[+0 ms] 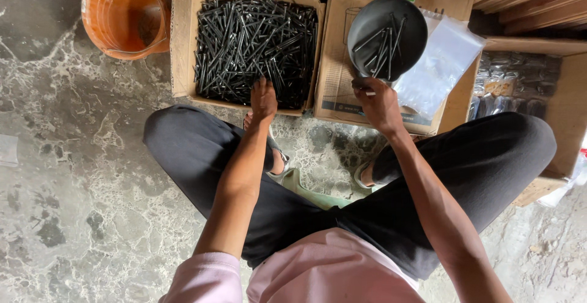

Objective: The person sits on the floor and repeatedly picks up nails from a large cardboard box, placing them into a small metal bowl. They then transfer the nails from the bowl into small plastic bags, seal the bags, and place them into a second cardboard box.

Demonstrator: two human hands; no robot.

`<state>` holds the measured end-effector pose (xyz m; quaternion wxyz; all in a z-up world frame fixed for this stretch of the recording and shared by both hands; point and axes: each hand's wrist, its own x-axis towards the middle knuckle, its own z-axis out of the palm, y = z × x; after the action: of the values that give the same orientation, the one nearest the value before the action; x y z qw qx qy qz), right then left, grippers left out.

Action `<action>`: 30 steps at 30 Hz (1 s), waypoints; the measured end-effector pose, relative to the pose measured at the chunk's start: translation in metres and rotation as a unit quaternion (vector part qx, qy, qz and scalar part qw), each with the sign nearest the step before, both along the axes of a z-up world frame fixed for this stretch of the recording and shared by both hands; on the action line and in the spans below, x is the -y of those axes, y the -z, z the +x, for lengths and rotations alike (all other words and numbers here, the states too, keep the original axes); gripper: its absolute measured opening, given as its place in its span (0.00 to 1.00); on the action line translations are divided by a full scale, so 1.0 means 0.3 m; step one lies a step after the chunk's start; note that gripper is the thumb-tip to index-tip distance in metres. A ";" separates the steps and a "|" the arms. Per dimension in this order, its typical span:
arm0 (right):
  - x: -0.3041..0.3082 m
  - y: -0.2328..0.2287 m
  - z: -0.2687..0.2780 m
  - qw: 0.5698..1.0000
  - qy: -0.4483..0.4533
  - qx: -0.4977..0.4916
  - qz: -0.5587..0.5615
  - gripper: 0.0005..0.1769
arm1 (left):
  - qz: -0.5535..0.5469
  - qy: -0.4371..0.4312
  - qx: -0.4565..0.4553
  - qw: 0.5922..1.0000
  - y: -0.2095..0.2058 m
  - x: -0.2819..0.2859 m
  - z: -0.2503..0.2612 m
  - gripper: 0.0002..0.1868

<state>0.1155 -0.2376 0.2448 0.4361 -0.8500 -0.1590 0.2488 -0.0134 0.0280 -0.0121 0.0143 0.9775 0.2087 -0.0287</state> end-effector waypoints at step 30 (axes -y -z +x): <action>-0.006 0.035 0.000 1.000 -0.021 -0.020 0.009 0.11 | -0.148 -0.185 0.182 0.954 -0.152 -0.057 0.137 0.21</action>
<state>0.1156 -0.2357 0.2343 0.4413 -0.8377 -0.1703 0.2731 0.0278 0.0449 0.0335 0.2017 0.8971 0.3736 0.1226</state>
